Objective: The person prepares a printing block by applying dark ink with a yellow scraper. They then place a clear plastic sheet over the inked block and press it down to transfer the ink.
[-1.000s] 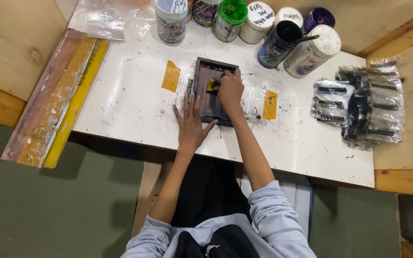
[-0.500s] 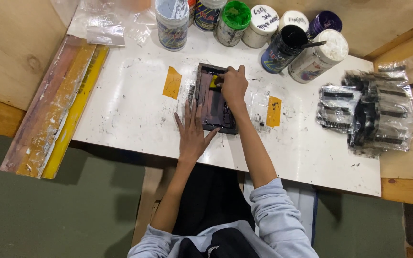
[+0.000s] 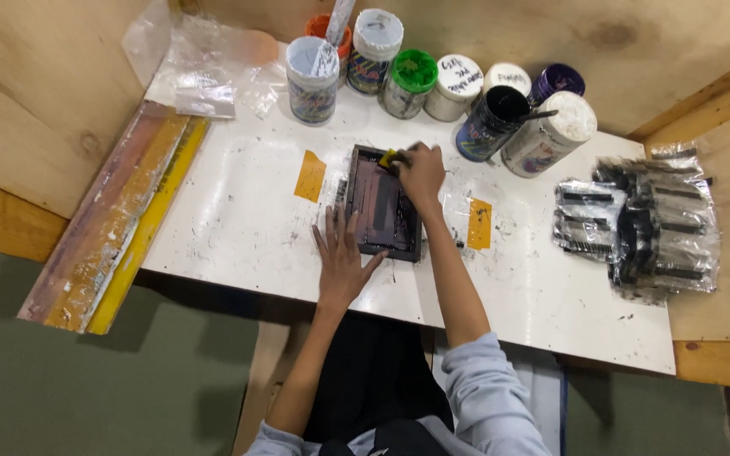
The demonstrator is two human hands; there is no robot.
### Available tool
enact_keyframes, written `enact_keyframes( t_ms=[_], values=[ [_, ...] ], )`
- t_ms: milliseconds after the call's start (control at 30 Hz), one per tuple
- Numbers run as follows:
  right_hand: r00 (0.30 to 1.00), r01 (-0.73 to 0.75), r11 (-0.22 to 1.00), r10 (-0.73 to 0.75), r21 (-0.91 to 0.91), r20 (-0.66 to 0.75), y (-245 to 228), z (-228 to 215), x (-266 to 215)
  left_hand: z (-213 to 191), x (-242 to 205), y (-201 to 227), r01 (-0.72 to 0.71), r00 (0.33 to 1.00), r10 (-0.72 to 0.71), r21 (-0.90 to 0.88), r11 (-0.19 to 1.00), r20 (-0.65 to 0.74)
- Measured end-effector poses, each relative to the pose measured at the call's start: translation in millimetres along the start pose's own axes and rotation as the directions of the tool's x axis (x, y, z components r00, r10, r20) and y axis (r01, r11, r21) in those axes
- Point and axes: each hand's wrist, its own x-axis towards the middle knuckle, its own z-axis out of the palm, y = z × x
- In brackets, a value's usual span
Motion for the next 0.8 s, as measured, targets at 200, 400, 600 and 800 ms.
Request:
enact_keyframes(
  t_ms=[200, 400, 600, 800],
  values=[
    [0.98, -0.105, 0.901, 0.165, 0.42, -0.109, 23, -18, -42, 10, -6, -7, 0.028, 0.999, -0.029, -0.046, 0.999, -0.024],
    [0.97, -0.183, 0.801, 0.241, 0.57, -0.027, 32, -21, -67, 20, -9, -16, 0.074, 0.996, -0.078, -0.102, 0.992, -0.034],
    [0.983, -0.111, 0.802, 0.175, 0.587, -0.054, 32, -19, -68, 17, -6, -19, 0.125, 0.99, -0.134, -0.178, 0.976, -0.034],
    [0.969, -0.212, 0.665, 0.237, 0.716, 0.067, 11, -40, -75, 14, -5, -15, 0.134, 0.987, -0.146, -0.174, 0.976, -0.061]
  ],
)
